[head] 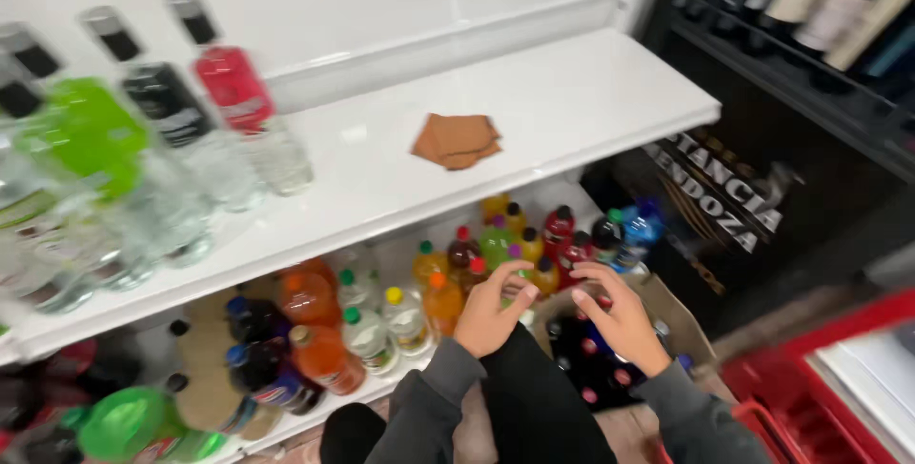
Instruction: The person wipes and places multiple bottles of vodka onto a store shelf. They handle each bottle individually, wiping it with a cloth before arranging it in a row next to other bottles.
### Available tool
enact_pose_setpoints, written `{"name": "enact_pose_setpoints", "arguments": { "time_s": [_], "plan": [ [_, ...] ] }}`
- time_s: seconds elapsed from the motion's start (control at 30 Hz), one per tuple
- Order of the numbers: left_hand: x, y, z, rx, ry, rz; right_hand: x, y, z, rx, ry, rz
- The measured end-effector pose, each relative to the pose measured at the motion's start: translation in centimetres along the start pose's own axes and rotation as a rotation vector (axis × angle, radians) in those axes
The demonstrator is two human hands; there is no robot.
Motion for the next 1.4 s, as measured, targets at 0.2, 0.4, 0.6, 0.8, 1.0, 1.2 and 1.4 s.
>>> {"name": "enact_pose_setpoints", "arguments": {
  "time_s": [0.2,0.4,0.6,0.8,1.0,1.2,1.4],
  "plan": [
    [-2.2,-15.4,1.6,0.072,-0.018,0.318,14.3,10.2,-12.6,0.056,-0.184,-0.296],
    [-2.1,-29.2,2.9,-0.164,-0.012,0.636,30.0,17.4,-21.7,0.157,-0.546,-0.526],
    [-0.2,-38.5,3.9,-0.370,-0.010,0.899,43.4,18.3,-31.4,0.183,-0.993,-0.527],
    [0.3,-41.7,5.4,-0.443,0.038,0.960,53.3,13.8,-45.5,0.302,-1.209,-0.187],
    [0.5,-42.4,8.3,-0.432,0.112,0.951,53.5,8.3,-54.6,0.491,-1.258,0.102],
    [0.3,-41.2,8.3,-0.381,0.166,0.910,47.2,7.1,-54.1,0.540,-1.291,0.213],
    [0.1,-39.7,9.2,-0.418,0.199,0.865,48.4,4.9,-57.9,0.715,-1.300,0.150]
  ]
}}
Point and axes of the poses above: each hand's wrist, its own x-axis away from the middle knuckle, its own y-axis out of the back of the hand, z = x × y, the point moved 4 cm from there along -x, towards the middle knuckle, and after that the axes turned 3 degrees about -x, right-handed, at the moved point
